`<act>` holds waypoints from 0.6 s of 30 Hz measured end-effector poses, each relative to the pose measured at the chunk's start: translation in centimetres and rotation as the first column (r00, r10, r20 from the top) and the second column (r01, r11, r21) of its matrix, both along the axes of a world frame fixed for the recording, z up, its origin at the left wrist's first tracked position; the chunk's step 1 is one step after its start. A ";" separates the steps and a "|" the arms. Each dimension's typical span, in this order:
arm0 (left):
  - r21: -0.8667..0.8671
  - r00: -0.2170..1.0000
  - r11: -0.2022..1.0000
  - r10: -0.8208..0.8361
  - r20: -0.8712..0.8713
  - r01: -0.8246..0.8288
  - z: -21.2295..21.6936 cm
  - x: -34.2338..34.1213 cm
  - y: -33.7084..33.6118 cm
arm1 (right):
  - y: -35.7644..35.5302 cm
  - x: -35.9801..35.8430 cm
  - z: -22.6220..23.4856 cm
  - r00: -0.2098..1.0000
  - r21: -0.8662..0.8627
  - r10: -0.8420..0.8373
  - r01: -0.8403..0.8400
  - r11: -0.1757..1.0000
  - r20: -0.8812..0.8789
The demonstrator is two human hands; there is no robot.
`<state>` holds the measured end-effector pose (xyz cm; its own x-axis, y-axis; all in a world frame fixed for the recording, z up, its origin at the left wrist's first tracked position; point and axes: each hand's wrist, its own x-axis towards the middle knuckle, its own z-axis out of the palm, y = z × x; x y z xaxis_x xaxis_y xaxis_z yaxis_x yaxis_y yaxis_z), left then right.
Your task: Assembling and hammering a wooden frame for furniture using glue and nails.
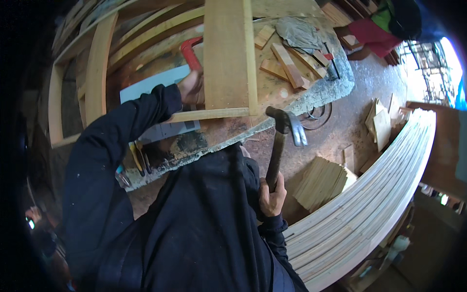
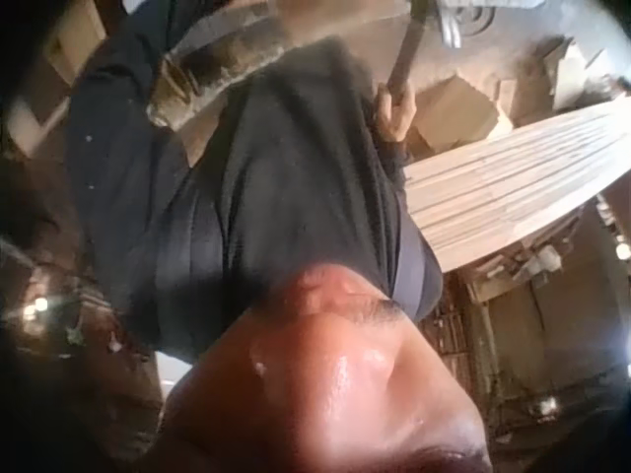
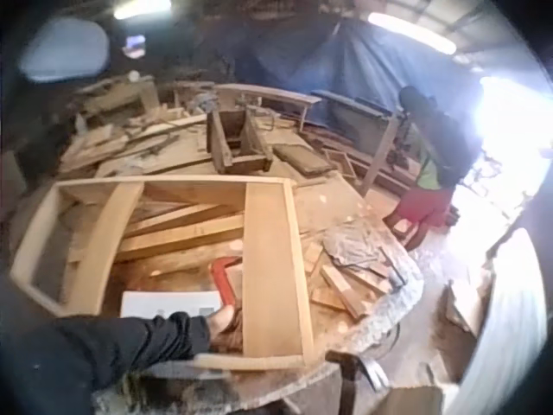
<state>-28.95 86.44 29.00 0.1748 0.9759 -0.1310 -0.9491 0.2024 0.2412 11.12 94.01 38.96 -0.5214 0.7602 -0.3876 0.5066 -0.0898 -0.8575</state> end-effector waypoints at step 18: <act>-0.021 0.985 0.999 -0.033 0.169 0.037 -6.2 -1.1 1.9 | 2.2 1.1 0.0 0.994 0.239 0.103 -0.107 0.965 0.027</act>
